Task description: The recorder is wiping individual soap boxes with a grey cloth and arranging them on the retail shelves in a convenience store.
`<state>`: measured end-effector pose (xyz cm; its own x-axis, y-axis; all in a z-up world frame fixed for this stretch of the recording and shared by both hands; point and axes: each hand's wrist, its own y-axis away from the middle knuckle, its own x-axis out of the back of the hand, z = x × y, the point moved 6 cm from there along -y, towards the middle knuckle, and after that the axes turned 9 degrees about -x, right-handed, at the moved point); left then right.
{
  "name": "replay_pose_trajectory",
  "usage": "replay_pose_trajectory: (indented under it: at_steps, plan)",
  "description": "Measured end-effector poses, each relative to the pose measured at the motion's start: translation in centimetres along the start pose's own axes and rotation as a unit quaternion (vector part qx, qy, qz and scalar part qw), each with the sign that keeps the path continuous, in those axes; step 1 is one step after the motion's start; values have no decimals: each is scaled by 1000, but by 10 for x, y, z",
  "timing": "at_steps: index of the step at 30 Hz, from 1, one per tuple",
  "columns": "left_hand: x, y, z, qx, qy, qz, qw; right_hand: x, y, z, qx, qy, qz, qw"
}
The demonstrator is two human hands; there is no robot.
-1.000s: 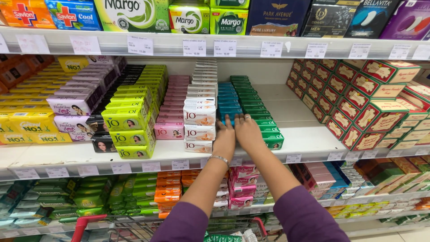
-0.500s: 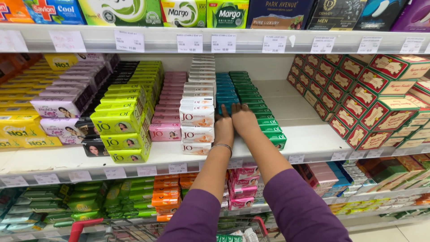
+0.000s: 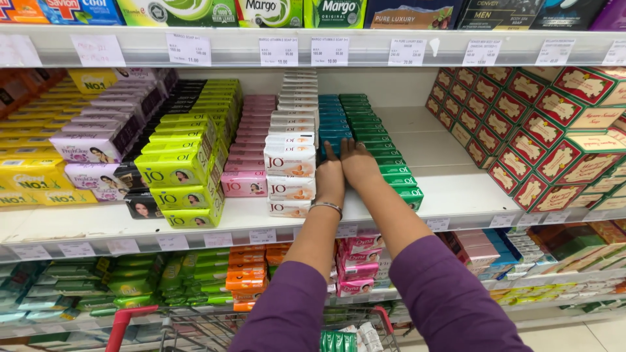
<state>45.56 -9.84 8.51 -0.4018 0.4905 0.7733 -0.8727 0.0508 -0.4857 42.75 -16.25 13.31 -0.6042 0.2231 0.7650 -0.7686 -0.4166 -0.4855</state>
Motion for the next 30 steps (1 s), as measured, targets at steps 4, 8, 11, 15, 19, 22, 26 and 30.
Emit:
replay_pose_trajectory:
  at_steps: [4,8,11,15,19,22,26,30]
  plan:
    - [29,42,16,-65,-146,294,942,-11,21,6,-100,-119,40,987]
    - [87,105,41,-34,-94,-34,994,53,72,-18,-21,-209,31,977]
    - [125,166,47,-37,69,-25,997,110,115,-43,2,-278,45,960]
    - [160,241,45,-133,47,97,985,177,167,-76,17,-375,69,924]
    - [201,304,26,-120,21,102,987,198,195,-125,32,-438,53,897]
    - [206,342,-13,-61,40,96,993,189,208,-171,58,-475,34,877]
    - [184,406,-79,16,-16,86,996,148,233,-254,92,-530,-41,842]
    - [142,485,-144,108,-39,53,992,99,277,-345,149,-552,-113,813]
